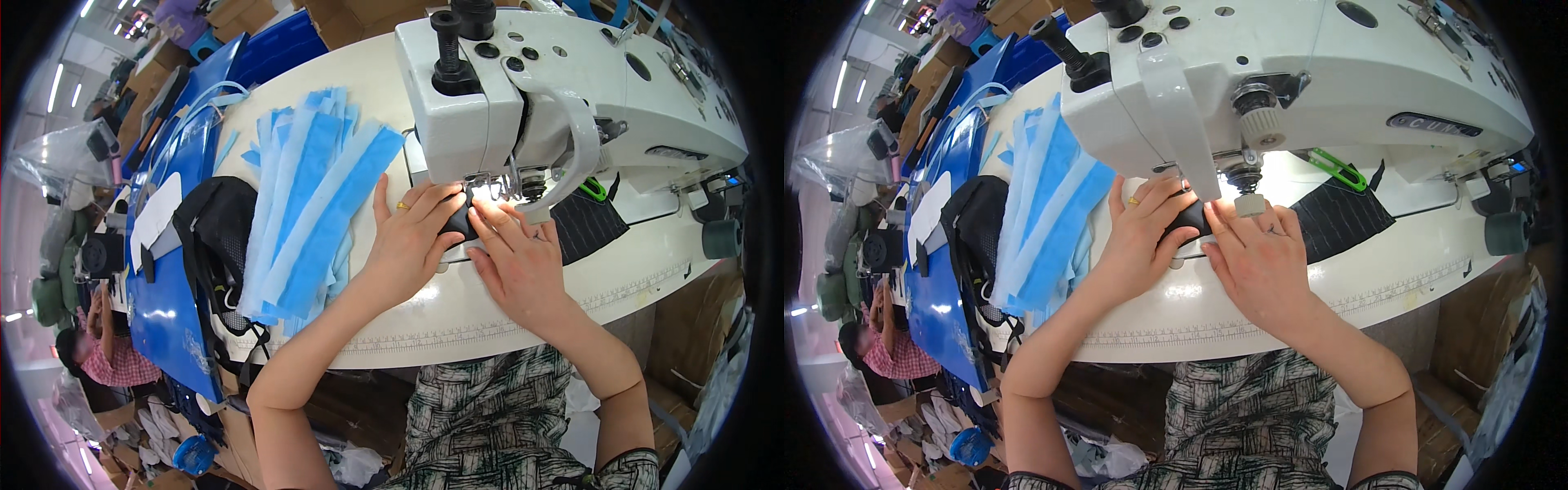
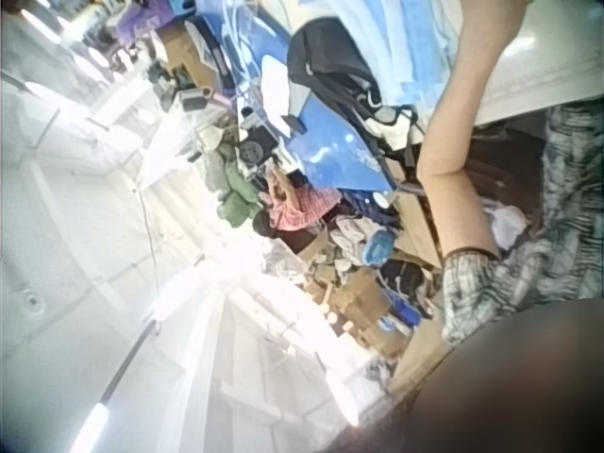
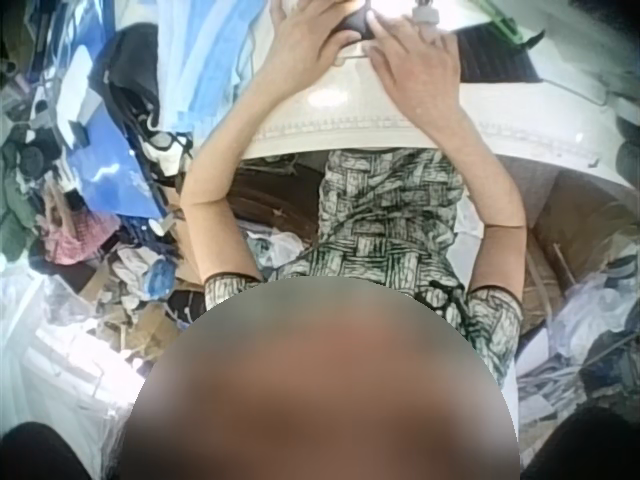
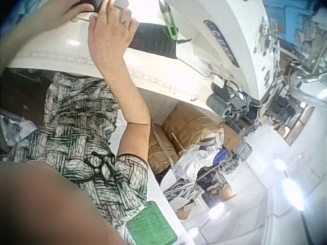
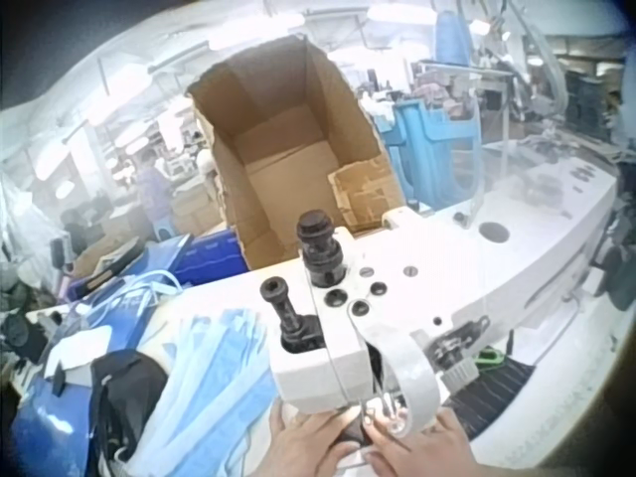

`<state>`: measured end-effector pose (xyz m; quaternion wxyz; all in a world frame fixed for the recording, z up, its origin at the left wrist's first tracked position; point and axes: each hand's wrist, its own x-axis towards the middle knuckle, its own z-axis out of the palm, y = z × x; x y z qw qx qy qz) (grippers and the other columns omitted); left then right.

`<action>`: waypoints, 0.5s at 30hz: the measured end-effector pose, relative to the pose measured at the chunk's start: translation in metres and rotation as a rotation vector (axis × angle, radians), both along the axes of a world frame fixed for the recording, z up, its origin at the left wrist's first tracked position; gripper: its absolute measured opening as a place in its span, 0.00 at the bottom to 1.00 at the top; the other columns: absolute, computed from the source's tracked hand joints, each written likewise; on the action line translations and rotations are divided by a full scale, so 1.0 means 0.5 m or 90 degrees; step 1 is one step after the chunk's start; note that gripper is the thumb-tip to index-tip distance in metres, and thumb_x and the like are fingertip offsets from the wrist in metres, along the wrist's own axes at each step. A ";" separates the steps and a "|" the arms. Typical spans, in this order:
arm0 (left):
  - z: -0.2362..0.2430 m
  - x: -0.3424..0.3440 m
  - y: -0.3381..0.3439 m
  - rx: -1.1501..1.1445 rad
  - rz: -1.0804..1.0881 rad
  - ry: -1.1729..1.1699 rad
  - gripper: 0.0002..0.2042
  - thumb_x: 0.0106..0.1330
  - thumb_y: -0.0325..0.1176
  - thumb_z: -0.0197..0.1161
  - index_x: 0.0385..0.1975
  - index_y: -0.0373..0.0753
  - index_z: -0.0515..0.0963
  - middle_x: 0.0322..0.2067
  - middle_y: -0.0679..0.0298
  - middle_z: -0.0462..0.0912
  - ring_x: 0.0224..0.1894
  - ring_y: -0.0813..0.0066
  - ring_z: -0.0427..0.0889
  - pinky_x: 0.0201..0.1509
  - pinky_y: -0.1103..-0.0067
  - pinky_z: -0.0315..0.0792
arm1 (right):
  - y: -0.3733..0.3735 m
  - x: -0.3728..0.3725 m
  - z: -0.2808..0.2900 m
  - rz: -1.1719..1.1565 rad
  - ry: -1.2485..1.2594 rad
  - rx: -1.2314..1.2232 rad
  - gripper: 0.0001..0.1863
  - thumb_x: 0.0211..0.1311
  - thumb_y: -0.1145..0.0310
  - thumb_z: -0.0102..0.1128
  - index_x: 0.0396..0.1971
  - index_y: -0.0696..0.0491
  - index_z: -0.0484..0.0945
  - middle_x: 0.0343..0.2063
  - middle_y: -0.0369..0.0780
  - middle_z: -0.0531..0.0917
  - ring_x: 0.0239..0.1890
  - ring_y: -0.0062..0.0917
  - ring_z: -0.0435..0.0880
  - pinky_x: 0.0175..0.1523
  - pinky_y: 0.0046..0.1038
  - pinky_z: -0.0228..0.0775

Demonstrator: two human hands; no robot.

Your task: Sewing together fabric components for masks using an industrial sewing machine.

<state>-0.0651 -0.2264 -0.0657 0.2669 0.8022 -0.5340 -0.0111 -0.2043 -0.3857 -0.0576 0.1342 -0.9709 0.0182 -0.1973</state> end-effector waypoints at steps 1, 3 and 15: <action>-0.001 -0.001 0.000 -0.006 0.006 0.010 0.20 0.69 0.37 0.66 0.58 0.38 0.77 0.61 0.59 0.77 0.70 0.58 0.69 0.78 0.47 0.32 | 0.000 0.000 0.000 -0.001 0.002 -0.007 0.22 0.65 0.62 0.64 0.57 0.56 0.82 0.53 0.36 0.83 0.51 0.28 0.78 0.60 0.35 0.64; -0.001 -0.001 -0.001 -0.013 0.011 0.021 0.20 0.69 0.37 0.66 0.58 0.38 0.78 0.61 0.59 0.77 0.70 0.58 0.70 0.78 0.47 0.31 | 0.001 0.000 -0.001 0.000 -0.004 -0.002 0.22 0.65 0.62 0.64 0.57 0.56 0.82 0.53 0.36 0.82 0.51 0.28 0.78 0.60 0.35 0.64; 0.000 0.000 0.007 -0.005 0.021 0.004 0.20 0.70 0.37 0.63 0.61 0.41 0.78 0.63 0.65 0.77 0.72 0.63 0.69 0.76 0.42 0.20 | -0.002 -0.003 -0.005 0.013 -0.022 0.003 0.19 0.64 0.67 0.64 0.54 0.58 0.82 0.54 0.38 0.80 0.49 0.31 0.78 0.58 0.36 0.65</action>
